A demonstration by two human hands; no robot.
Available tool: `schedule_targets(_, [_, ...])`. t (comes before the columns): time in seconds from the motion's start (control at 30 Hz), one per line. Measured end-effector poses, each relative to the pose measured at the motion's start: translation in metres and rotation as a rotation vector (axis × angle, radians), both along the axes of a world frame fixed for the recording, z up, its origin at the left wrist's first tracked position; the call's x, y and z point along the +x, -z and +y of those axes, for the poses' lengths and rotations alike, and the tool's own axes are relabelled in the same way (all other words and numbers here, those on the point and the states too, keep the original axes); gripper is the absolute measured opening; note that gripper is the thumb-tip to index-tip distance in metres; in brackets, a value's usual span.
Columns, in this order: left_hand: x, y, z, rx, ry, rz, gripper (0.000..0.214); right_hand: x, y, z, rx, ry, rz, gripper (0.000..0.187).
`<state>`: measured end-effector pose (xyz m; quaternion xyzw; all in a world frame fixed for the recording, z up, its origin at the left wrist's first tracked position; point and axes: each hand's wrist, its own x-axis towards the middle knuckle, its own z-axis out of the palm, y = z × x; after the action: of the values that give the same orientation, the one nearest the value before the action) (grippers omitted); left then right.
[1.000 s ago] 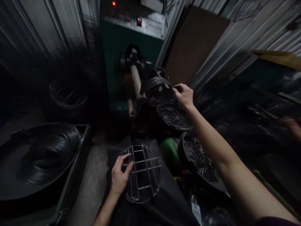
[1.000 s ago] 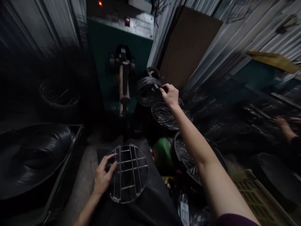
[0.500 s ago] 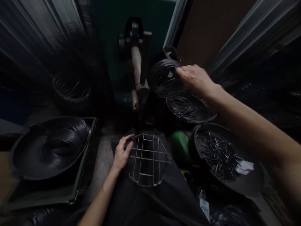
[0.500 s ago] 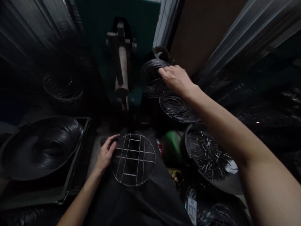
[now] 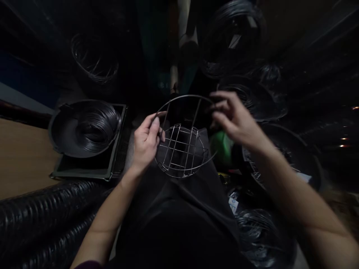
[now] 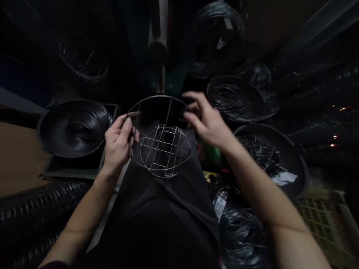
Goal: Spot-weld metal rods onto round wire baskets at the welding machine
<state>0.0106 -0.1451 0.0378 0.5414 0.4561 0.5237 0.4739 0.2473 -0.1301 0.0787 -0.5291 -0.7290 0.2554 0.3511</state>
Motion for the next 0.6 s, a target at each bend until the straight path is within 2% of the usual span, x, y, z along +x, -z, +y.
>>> schedule_targets(0.1, [-0.014, 0.036, -0.008, -0.07, -0.036, 0.075, 0.033, 0.0, 0.051, -0.025, 0.003, 0.224, -0.015, 0.031])
schedule_targets(0.2, [-0.019, 0.052, -0.007, -0.022, -0.082, 0.408, 0.027, -0.008, 0.081, -0.036, 0.034, 0.349, -0.17, 0.03])
schedule_targets(0.27, [-0.018, 0.054, -0.004, -0.005, -0.076, 0.633, 0.027, -0.012, 0.091, -0.037, 0.003, 0.394, -0.292, 0.033])
schedule_targets(0.37, [-0.015, 0.055, 0.001, -0.023, -0.039, 0.816, 0.03, -0.014, 0.098, -0.036, -0.049, 0.45, -0.402, 0.036])
schedule_targets(0.6, [-0.016, 0.066, 0.004, 0.005, 0.012, 0.898, 0.033, -0.018, 0.109, -0.044, -0.053, 0.511, -0.368, 0.036])
